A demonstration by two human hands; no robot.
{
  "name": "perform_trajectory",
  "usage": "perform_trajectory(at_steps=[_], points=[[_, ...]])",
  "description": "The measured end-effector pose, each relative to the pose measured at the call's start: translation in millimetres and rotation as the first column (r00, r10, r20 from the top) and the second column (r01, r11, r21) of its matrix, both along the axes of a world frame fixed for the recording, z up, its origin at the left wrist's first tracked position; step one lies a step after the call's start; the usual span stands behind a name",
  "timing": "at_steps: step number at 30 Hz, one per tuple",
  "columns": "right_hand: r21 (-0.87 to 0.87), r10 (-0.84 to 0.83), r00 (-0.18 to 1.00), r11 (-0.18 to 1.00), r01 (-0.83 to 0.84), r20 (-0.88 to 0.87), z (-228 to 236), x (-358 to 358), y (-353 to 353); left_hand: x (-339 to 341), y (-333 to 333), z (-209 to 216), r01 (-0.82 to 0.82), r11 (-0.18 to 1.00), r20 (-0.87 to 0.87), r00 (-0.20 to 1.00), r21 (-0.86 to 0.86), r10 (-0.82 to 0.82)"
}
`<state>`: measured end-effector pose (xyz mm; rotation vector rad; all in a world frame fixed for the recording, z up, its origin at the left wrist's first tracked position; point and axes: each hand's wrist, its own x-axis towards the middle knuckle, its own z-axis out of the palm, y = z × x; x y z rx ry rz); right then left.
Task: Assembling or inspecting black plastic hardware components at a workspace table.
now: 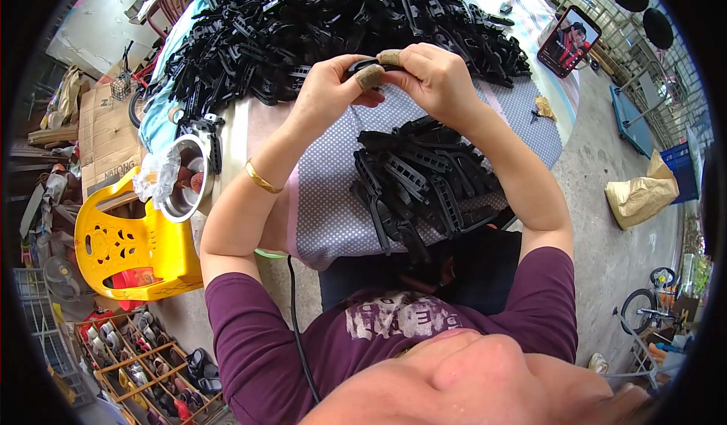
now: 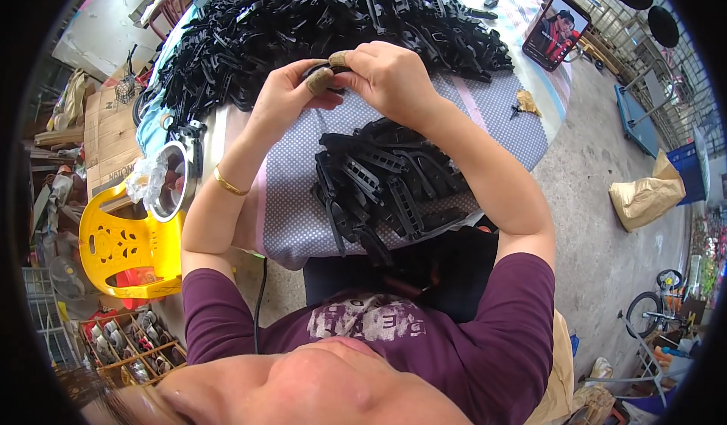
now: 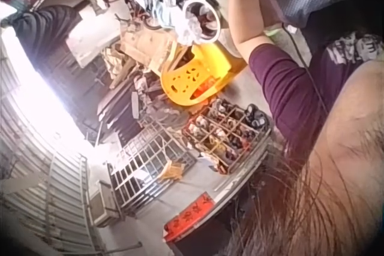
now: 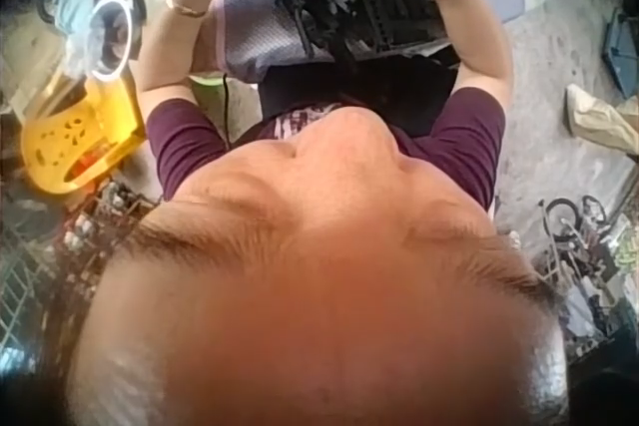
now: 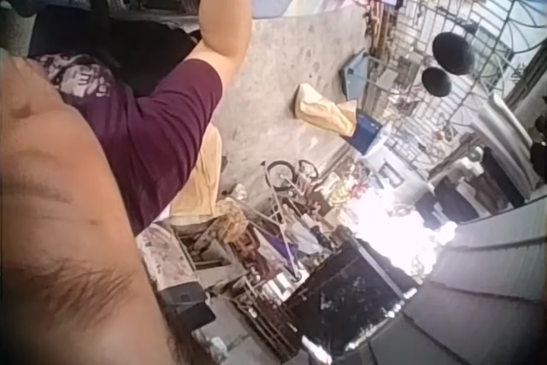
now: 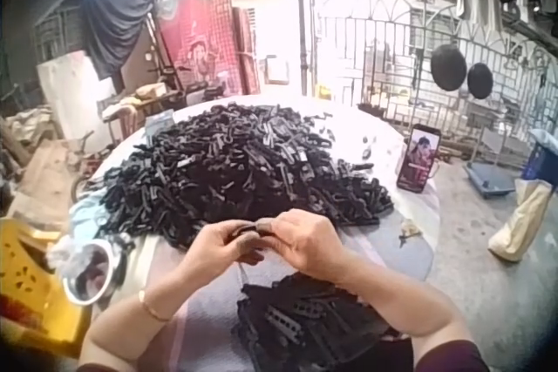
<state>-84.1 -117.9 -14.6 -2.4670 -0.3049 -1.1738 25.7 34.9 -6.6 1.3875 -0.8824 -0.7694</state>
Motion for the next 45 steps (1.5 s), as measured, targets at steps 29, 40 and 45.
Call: perform_trajectory(at_steps=[29, 40, 45], points=[[0.479, 0.357, 0.806, 0.872, -0.106, -0.472, 23, -13, -30, -10, 3, 5, 0.002, 1.0, 0.652, 0.759, 0.008, -0.007], [-0.245, -0.536, 0.772, 0.844, 0.477, -0.341, 11, -18, -76, -34, -5, -2, 0.452, 0.891, 0.722, 0.607, 0.031, -0.333], [-0.249, -0.346, 0.869, 0.93, 0.269, -0.354, 9, -17, -72, -12, -42, -10, 0.077, 0.994, 0.867, 0.498, -0.079, 0.03]])
